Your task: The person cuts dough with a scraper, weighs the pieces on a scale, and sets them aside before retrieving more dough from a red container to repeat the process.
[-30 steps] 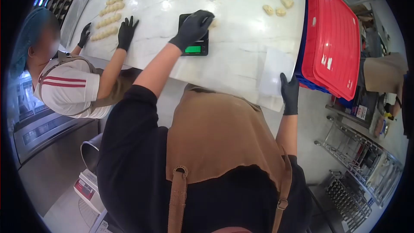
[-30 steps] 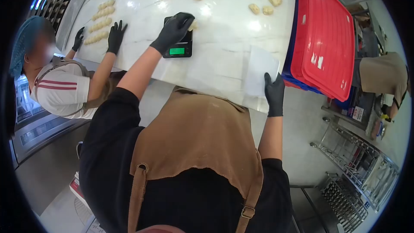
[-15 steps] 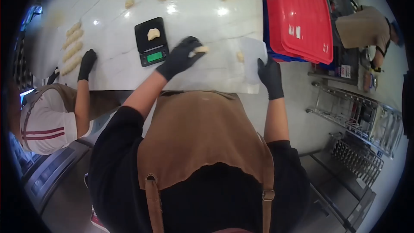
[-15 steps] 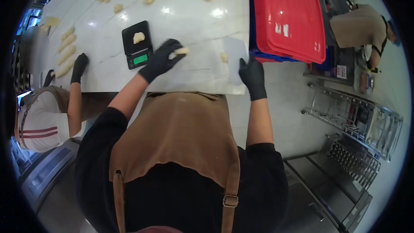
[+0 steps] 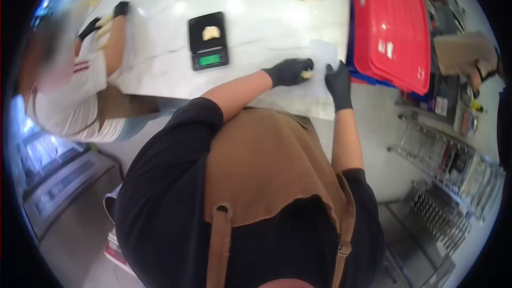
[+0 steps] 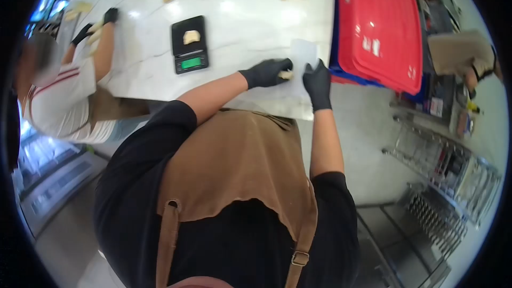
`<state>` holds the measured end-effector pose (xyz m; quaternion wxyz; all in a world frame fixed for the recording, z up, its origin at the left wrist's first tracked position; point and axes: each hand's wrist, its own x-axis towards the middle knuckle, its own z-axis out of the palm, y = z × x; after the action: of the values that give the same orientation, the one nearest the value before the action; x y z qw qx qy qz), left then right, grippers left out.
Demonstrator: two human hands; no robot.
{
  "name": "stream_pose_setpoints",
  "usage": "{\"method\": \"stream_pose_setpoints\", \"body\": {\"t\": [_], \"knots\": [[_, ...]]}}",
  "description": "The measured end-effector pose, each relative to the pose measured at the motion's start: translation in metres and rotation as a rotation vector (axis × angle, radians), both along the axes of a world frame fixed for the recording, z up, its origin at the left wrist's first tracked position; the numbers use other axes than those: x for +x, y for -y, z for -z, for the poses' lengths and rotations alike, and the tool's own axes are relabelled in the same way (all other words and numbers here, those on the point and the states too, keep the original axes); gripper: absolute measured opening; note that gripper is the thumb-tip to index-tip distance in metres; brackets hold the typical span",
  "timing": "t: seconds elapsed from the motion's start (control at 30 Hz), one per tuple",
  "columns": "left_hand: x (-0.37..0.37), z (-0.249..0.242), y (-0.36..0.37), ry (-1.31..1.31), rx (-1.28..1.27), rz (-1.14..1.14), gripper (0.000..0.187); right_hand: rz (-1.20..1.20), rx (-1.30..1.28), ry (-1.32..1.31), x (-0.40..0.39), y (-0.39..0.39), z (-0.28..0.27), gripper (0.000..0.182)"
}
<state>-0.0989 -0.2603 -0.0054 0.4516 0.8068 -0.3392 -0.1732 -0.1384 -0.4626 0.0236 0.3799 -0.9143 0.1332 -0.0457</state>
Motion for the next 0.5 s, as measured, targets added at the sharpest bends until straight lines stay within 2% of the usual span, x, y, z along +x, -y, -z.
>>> {"method": "stream_pose_setpoints", "body": {"t": [0.1, 0.13, 0.2, 0.23, 0.27, 0.3, 0.33, 0.37, 0.43, 0.5], "knots": [[0.006, -0.054, -0.047, -0.004, -0.095, -0.195, 0.040, -0.006, -0.009, 0.037, -0.002, -0.009, -0.024, 0.030], [0.014, -0.066, -0.067, 0.024, -0.081, -0.312, 0.038, -0.005, 0.063, 0.047, -0.008, -0.009, -0.020, 0.029], [0.037, -0.089, -0.113, 0.200, -0.282, -0.569, 0.027, -0.012, 0.174, 0.040, -0.021, -0.005, -0.014, 0.030], [0.042, -0.123, -0.142, 0.206, -0.134, -0.699, 0.024, -0.003, 0.240, 0.054, -0.027, -0.011, -0.021, 0.031], [0.051, -0.138, -0.167, 0.268, -0.110, -0.773, 0.023, 0.002, 0.239, 0.032, -0.031, -0.013, -0.025, 0.031], [0.072, -0.114, -0.198, 0.276, -0.132, -0.795, 0.022, 0.009, 0.237, 0.012, -0.032, -0.015, -0.029, 0.032], [0.078, -0.113, -0.222, 0.280, -0.147, -0.762, 0.023, 0.003, 0.248, 0.013, -0.032, -0.020, -0.034, 0.032], [0.082, -0.105, -0.242, 0.163, -0.058, -0.741, 0.026, 0.000, 0.259, 0.012, -0.032, -0.022, -0.039, 0.032], [0.085, -0.037, -0.276, 0.656, 0.266, -0.790, 0.033, -0.005, 0.246, -0.001, -0.034, -0.024, -0.043, 0.032], [0.067, -0.016, -0.281, 0.441, 0.348, -0.821, 0.043, -0.011, 0.200, -0.022, -0.032, -0.021, -0.044, 0.034]]}}
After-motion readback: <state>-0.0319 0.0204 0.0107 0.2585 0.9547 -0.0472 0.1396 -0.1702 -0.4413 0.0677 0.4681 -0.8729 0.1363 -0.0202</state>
